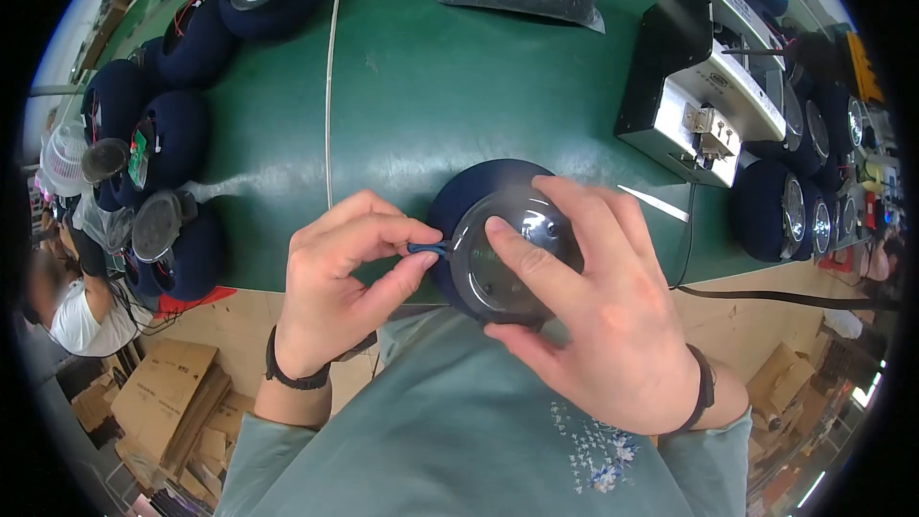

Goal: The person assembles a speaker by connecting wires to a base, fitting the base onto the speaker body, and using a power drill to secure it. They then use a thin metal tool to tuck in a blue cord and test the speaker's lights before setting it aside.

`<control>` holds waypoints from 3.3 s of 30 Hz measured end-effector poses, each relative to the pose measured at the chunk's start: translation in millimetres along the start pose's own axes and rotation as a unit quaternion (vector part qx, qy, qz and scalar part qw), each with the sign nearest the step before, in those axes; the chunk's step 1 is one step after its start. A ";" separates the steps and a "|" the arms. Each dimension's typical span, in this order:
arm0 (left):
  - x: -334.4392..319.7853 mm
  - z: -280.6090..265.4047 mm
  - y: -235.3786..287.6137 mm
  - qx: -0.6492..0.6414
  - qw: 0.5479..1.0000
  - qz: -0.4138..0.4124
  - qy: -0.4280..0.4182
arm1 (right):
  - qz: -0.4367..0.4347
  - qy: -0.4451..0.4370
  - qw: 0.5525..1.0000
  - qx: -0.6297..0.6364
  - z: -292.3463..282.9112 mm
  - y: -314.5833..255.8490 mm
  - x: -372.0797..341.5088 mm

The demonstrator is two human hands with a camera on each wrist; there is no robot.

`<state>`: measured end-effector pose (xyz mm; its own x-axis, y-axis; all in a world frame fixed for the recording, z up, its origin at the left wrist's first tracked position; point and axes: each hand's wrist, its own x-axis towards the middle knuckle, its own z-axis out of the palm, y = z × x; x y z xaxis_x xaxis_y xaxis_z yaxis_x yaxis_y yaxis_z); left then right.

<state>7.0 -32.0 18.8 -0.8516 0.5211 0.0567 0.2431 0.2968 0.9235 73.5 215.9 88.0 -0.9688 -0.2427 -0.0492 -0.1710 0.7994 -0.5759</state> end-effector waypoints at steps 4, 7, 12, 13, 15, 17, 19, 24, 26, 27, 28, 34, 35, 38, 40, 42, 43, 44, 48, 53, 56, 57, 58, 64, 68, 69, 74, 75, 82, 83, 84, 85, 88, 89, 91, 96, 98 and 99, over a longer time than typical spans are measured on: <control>0.7 -2.4 -8.0 -0.056 0.998 -0.011 -0.017 | -0.001 0.008 1.000 -0.011 2.7 -0.5 1.2; 4.8 -2.6 -7.5 -0.094 0.994 -0.019 -0.050 | -0.002 -0.004 1.000 -0.018 2.6 0.4 2.9; 9.4 20.7 -22.1 -0.148 0.985 0.018 -0.085 | -0.016 -0.006 1.000 -0.022 4.0 2.7 4.7; 8.2 23.1 -26.4 -0.144 0.986 0.035 -0.081 | -0.015 -0.006 1.000 -0.022 4.4 3.8 4.7; 9.1 25.8 -28.8 -0.141 0.986 0.051 -0.079 | -0.011 0.001 1.000 -0.018 6.2 5.5 3.2; 10.4 26.9 -28.1 -0.113 0.988 0.064 -0.081 | -0.005 0.004 1.000 -0.012 9.2 7.2 1.1; 11.9 25.8 -25.2 -0.119 0.988 0.047 -0.086 | -0.002 0.009 1.000 -0.008 9.8 12.0 0.0; 15.5 25.4 -25.7 -0.153 0.984 0.023 -0.090 | 0.047 0.010 0.994 0.094 9.0 21.5 0.2; 14.2 27.0 -26.9 -0.152 0.984 0.028 -0.088 | 0.034 -0.004 0.997 0.075 9.4 21.6 -1.5; 13.9 27.1 -26.9 -0.152 0.984 0.027 -0.088 | 0.033 -0.006 0.997 0.074 8.3 21.0 -0.8; 13.9 27.1 -27.0 -0.153 0.984 0.028 -0.089 | 0.033 -0.008 0.997 0.073 7.4 20.6 0.0; 12.9 27.4 -14.3 -0.146 0.985 0.001 -0.092 | 0.049 -0.023 0.993 0.109 5.5 22.0 1.2; 11.8 27.6 -13.5 -0.140 0.985 -0.004 -0.103 | 0.049 -0.025 0.993 0.109 5.3 23.2 1.5; 11.2 26.5 -16.7 -0.127 0.984 0.000 -0.122 | 0.056 -0.036 0.987 0.147 5.1 26.4 1.8; 11.8 30.7 -23.8 -0.108 0.987 0.033 -0.116 | 0.066 -0.045 0.982 0.171 5.5 26.8 0.8; 10.4 34.7 -29.9 -0.089 0.988 0.067 -0.111 | 0.072 -0.047 0.979 0.182 6.1 27.2 -0.5; 9.6 36.1 -31.9 -0.084 0.988 0.075 -0.109 | 0.077 -0.048 0.977 0.194 6.4 27.6 -1.2; 9.0 38.0 -34.6 -0.078 0.988 0.084 -0.108 | 0.079 -0.048 0.977 0.194 7.3 28.9 -2.0; 9.4 53.2 -51.4 -0.152 0.977 0.115 -0.093 | 0.076 -0.062 0.967 0.237 9.7 36.2 -1.9; 12.2 56.8 -59.2 -0.213 0.966 0.114 -0.092 | 0.093 -0.084 0.944 0.304 15.0 42.8 -10.7; 12.1 56.3 -61.2 -0.203 0.966 0.126 -0.095 | 0.088 -0.073 0.935 0.336 27.2 52.4 -15.7; 12.1 56.5 -61.3 -0.203 0.966 0.126 -0.095 | 0.070 -0.070 0.931 0.352 31.7 58.0 -15.5; 11.9 56.6 -61.6 -0.204 0.966 0.126 -0.096 | 0.052 -0.068 0.926 0.368 34.9 61.8 -15.4; 15.9 52.5 -59.2 -0.164 0.968 0.153 -0.109 | 0.044 -0.072 0.931 0.356 38.5 66.7 -17.6; 18.9 47.9 -53.2 -0.138 0.972 0.143 -0.125 | 0.027 -0.055 0.933 0.354 42.0 69.0 -20.0; 19.7 48.0 -52.8 -0.139 0.972 0.143 -0.126 | 0.024 -0.057 0.932 0.358 42.0 69.4 -19.5; 17.6 50.1 -51.3 -0.158 0.972 0.130 -0.116 | 0.035 -0.059 0.925 0.373 41.0 68.9 -19.7; 17.1 51.0 -51.8 -0.160 0.971 0.131 -0.118 | 0.034 -0.063 0.923 0.378 39.8 68.0 -18.5; 14.6 55.2 -54.4 -0.212 0.966 0.108 -0.102 | 0.003 -0.069 0.930 0.360 36.4 67.8 -14.9; 14.6 55.6 -54.5 -0.214 0.966 0.108 -0.100 | 0.004 -0.069 0.930 0.361 36.2 68.6 -14.8; 14.6 56.3 -55.3 -0.214 0.966 0.107 -0.100 | 0.003 -0.072 0.928 0.366 36.4 69.4 -14.6; 14.6 56.7 -56.7 -0.217 0.965 0.113 -0.099 | 0.000 -0.075 0.926 0.370 36.9 69.9 -14.0; 15.2 57.2 -58.0 -0.220 0.963 0.120 -0.097 | 0.001 -0.075 0.925 0.373 37.4 70.7 -13.4; 15.1 57.2 -58.3 -0.221 0.963 0.122 -0.097 | 0.001 -0.076 0.924 0.374 37.5 70.5 -12.9; 15.6 55.7 -57.8 -0.215 0.964 0.122 -0.101 | -0.003 -0.073 0.925 0.373 37.3 69.9 -12.4; 16.5 53.0 -54.6 -0.205 0.965 0.120 -0.109 | -0.005 -0.070 0.926 0.371 37.8 69.5 -12.4; 16.5 53.2 -53.5 -0.206 0.966 0.110 -0.107 | -0.002 -0.068 0.926 0.371 38.2 69.0 -13.2; 16.1 53.6 -53.5 -0.206 0.966 0.111 -0.106 | 0.000 -0.067 0.927 0.368 38.1 68.7 -13.4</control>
<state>5.2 3.4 -50.1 -0.6748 0.7007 0.2317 0.1658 -0.1620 0.9728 81.5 253.1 18.0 -0.9291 -0.3493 -0.1215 0.0449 0.2197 -0.9745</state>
